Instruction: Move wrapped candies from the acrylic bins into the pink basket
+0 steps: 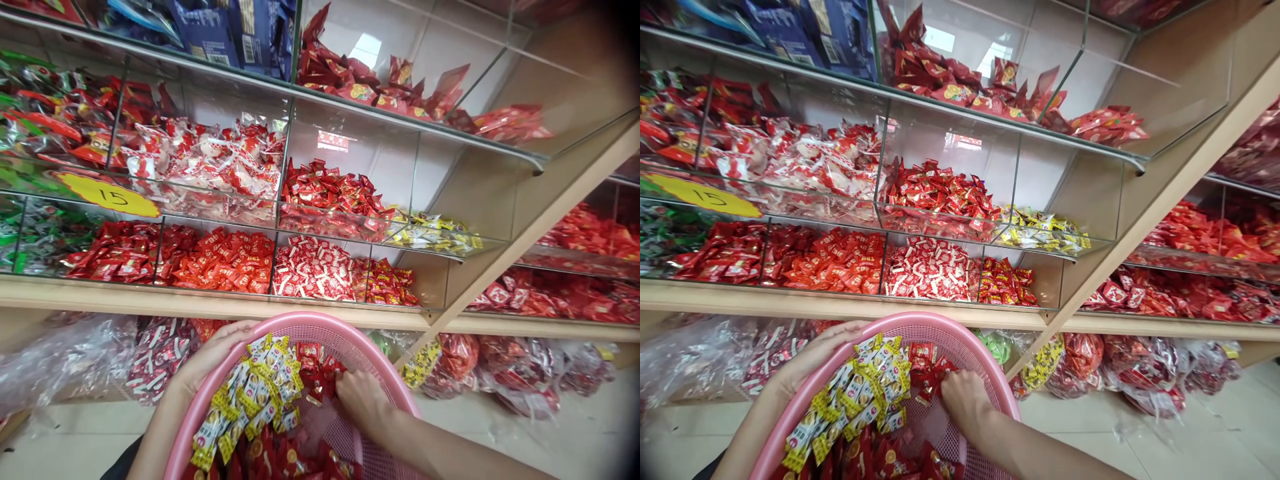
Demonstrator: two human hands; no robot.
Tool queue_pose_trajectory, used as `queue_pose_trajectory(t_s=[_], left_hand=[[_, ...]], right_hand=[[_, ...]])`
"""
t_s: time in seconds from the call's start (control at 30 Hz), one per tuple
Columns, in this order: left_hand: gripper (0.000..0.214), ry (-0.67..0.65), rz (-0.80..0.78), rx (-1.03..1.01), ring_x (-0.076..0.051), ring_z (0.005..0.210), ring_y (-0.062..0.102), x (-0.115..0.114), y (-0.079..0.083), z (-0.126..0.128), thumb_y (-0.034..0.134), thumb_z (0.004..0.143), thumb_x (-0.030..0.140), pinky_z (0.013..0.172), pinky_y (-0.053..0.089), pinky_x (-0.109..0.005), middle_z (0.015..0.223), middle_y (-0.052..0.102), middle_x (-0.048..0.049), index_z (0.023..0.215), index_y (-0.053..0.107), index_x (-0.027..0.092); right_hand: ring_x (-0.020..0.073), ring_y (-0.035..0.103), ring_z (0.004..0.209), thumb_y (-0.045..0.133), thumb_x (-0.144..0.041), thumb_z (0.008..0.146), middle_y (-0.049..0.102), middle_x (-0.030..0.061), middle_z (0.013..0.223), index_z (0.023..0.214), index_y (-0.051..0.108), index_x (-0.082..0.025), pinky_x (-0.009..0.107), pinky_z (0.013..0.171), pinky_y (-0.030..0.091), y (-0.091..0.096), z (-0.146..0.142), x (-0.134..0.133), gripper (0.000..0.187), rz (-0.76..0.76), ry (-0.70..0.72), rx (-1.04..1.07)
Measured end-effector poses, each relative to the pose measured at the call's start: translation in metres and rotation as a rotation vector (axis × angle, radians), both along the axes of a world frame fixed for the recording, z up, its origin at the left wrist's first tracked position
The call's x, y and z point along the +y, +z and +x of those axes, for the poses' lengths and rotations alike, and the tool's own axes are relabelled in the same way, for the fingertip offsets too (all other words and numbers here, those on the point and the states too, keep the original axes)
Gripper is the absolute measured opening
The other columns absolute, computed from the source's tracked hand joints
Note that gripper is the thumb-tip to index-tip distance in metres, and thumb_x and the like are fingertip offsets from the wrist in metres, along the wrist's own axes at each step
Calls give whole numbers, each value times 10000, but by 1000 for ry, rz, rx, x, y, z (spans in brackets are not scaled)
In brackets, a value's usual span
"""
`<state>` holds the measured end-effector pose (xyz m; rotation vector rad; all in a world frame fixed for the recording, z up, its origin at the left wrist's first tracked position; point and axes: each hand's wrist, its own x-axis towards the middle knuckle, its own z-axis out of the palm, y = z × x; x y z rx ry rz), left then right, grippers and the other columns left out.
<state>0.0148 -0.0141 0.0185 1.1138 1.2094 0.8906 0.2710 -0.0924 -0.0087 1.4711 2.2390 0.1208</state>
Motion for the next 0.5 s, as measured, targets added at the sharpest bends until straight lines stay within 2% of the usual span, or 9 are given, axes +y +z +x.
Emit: queue_pose_trajectory(t_s=[0.13, 0.23, 0.3, 0.37, 0.5], left_hand=[[304, 5, -11, 17, -240, 1076, 494, 1, 1, 1, 670, 579, 354, 913, 392, -264, 1034, 630, -32, 851, 674, 217], [319, -10, 0, 24, -239, 1077, 494, 4, -2, 1, 664, 588, 356, 908, 398, -265, 1057, 620, -36, 873, 671, 214], [315, -12, -7, 7, -235, 1066, 504, 5, -4, 0, 665, 587, 352, 888, 414, -258, 1072, 614, -35, 868, 671, 211], [301, -3, -21, -15, -226, 1055, 513, 6, -6, 0, 668, 584, 341, 873, 423, -245, 1075, 613, -31, 856, 671, 212], [292, 5, -55, -25, -201, 1043, 521, 8, -8, 2, 673, 587, 324, 876, 410, -216, 1043, 628, -13, 863, 667, 227]], right_hand=[[216, 616, 711, 478, -1, 741, 640, 101, 776, 809, 634, -125, 310, 542, 491, -1, -3, 7, 210, 34, -34, 1], [233, 620, 697, 567, -180, 753, 641, 112, 744, 774, 635, -114, 310, 538, 487, 5, -6, 9, 97, 25, -102, 22], [251, 620, 701, 593, -366, 732, 642, 120, 740, 760, 636, -111, 326, 560, 486, 15, -5, 8, 260, 22, -152, 51], [257, 619, 733, 564, -440, 736, 643, 121, 766, 810, 630, -113, 331, 603, 482, 28, -2, 6, 342, 32, -147, 84], [216, 625, 743, 448, -214, 836, 645, 97, 804, 1055, 524, -126, 281, 606, 460, 47, 4, 8, 248, 70, -37, 94]])
